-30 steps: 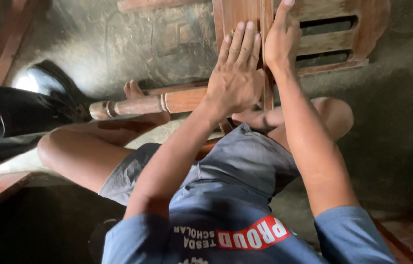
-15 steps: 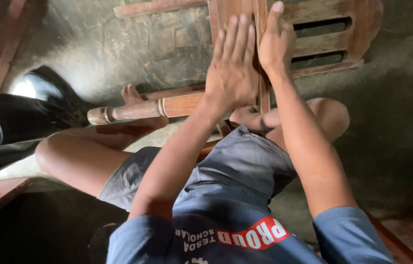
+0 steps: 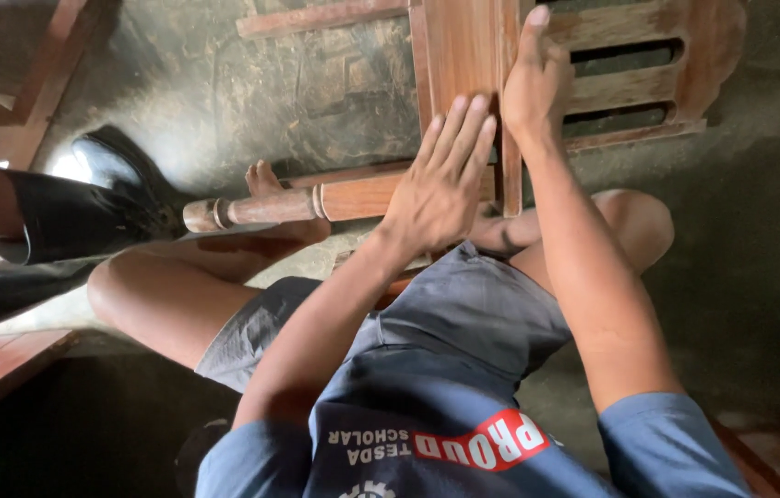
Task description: The person sands the surface and legs of a wooden chair using a piece of sandpaper held by hand.
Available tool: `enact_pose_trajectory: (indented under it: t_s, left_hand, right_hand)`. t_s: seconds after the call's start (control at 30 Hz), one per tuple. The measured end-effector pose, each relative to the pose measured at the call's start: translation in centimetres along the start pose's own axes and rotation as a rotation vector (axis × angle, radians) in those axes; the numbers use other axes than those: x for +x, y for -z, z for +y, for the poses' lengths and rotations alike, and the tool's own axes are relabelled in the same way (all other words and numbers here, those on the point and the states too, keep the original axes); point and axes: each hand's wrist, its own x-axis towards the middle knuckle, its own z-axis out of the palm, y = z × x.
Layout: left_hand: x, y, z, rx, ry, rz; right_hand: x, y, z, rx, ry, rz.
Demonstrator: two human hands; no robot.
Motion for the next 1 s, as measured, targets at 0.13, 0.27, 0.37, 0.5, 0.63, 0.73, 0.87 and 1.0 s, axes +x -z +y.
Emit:
enact_pose_trajectory:
  t_s: [0.13, 0.27, 0.37, 0.5, 0.63, 0.73, 0.87, 1.0]
  left_hand:
    - [-2.3, -1.2, 1.7, -0.183, -0.041, 0.202]
    - [-1.1, -1.2, 2.2, -0.154, 0.084, 0.054]
    - [3.1, 2.3, -1.3, -0.119, 0.169, -0.005]
    - [10.1, 1.7, -6.9, -0.295, 0.211, -0.008]
    - [9.4, 0.3, -7.6, -0.360, 0.175, 0.166]
    - [7.1, 2.7, -6.0, -0.342, 0.194, 0.067]
    - [6.8, 3.1, -5.5, -0.353, 0.218, 0.005]
    - [9.3, 1.6, -7.0, -0.352, 0.208, 0.031]
  right_hand:
    - [0.3, -0.3, 0.0, -0.032, -0.046, -0.008]
    - [-0.2, -0.2, -0.3, 0.016, -0.007, -0.025]
    - [-0.4, 0.1, 0.0, 0.062, 0.044, -0.059]
    - [-0.1, -0.1, -0.4, 0.027, 0.004, -0.031]
    - [-0.2, -0.3, 0.1, 0.024, 0.020, -0.030]
    - [0.1, -0.3, 0.4, -0.009, 0.027, -0.010]
    - [-0.1, -0.1, -0.8, -0.004, 0.025, -0.036]
    - [-0.1, -0.1, -0.8, -0.014, -0.008, -0.042]
